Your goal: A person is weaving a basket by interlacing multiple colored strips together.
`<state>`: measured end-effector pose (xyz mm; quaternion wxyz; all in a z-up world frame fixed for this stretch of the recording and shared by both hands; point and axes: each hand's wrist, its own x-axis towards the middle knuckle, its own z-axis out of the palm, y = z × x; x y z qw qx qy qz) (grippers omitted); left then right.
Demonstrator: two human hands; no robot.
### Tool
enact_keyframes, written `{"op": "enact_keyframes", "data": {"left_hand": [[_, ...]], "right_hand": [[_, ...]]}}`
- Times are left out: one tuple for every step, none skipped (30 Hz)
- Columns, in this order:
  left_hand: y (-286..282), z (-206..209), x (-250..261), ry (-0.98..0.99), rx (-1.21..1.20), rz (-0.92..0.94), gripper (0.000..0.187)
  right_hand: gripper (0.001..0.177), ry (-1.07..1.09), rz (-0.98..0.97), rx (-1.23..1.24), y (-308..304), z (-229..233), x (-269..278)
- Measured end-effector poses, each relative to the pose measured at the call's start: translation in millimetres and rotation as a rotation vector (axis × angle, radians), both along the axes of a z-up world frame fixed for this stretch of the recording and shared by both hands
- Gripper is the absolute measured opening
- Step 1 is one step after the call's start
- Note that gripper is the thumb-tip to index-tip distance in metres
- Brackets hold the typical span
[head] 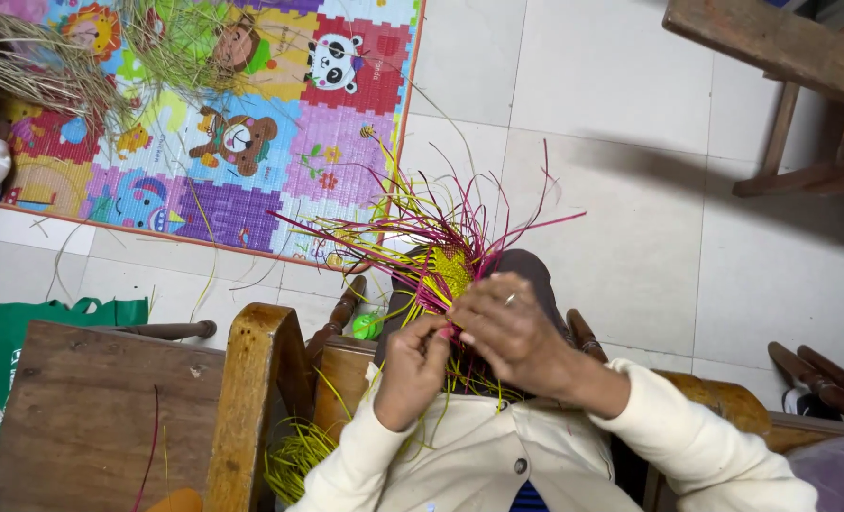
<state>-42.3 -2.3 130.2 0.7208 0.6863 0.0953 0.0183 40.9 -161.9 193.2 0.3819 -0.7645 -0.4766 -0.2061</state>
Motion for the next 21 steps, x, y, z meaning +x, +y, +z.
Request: {"op": "enact_keyframes", "data": {"left_hand": [[-2, 8, 2, -0.131, 0.192, -0.005, 0.018], [-5, 17, 2, -0.255, 0.384, -0.009, 0.020], [-4, 17, 2, -0.255, 0.383, -0.007, 0.020], [-3, 17, 2, -0.262, 0.411, -0.007, 0.018], [-3, 18, 2, -0.268, 0.440, -0.007, 0.017], [-2, 18, 1, -0.265, 0.439, -0.009, 0.017], [-1, 18, 0, -0.288, 0.481, -0.029, 0.016], [-1, 18, 1, -0.313, 0.524, -0.048, 0.015], [-1, 18, 0, -0.313, 0.524, -0.050, 0.015], [-2, 18, 0, -0.317, 0.575, -0.064, 0.014], [-2, 18, -1, -0.322, 0.625, -0.079, 0.014], [-3, 18, -1, -0.321, 0.625, -0.080, 0.014], [-4, 17, -2, -0.347, 0.654, -0.076, 0.014], [-4, 17, -2, -0.373, 0.683, -0.074, 0.015], [-6, 10, -4, -0.373, 0.682, -0.076, 0.015], [-7, 4, -5, -0.335, 0.717, -0.107, 0.017], [-7, -2, -7, -0.296, 0.751, -0.137, 0.019], [-8, -6, -8, -0.296, 0.751, -0.137, 0.019], [-9, -10, -9, -0.238, 0.786, -0.196, 0.022], [-10, -14, -10, -0.179, 0.820, -0.255, 0.025], [-10, -11, -10, -0.179, 0.820, -0.255, 0.025]], "right_hand": [[0.015, 0.037, 0.035, -0.096, 1, -4, -4], [0.017, 0.081, 0.068, -0.193, 2, -9, -10], [0.017, 0.080, 0.070, -0.195, 1, -13, -10], [0.015, 0.132, 0.065, -0.190, 0, -18, -10], [0.015, 0.183, 0.061, -0.184, -2, -22, -10], [0.015, 0.186, 0.060, -0.184, -2, -24, -11], [0.014, 0.278, 0.072, -0.190, -3, -26, -12], [0.014, 0.367, 0.084, -0.195, -4, -28, -12], [0.014, 0.368, 0.083, -0.195, -4, -27, -13], [0.012, 0.590, 0.115, -0.144, -4, -27, -13], [0.013, 0.813, 0.149, -0.093, -4, -26, -13], [0.013, 0.814, 0.148, -0.092, -6, -28, -12], [0.014, 0.879, 0.141, -0.104, -7, -30, -11], [0.017, 0.944, 0.133, -0.114, -8, -32, -10], [0.017, 0.946, 0.131, -0.113, -10, -33, -11], [0.017, 0.799, 0.166, -0.143, -11, -34, -12], [0.022, 0.652, 0.200, -0.172, -12, -35, -12], [0.022, 0.652, 0.200, -0.172, -12, -41, -13], [0.015, 0.442, 0.170, -0.275, -12, -47, -15], [0.009, 0.230, 0.139, -0.375, -12, -53, -15], [0.009, 0.231, 0.139, -0.375, -12, -54, -11]]}}
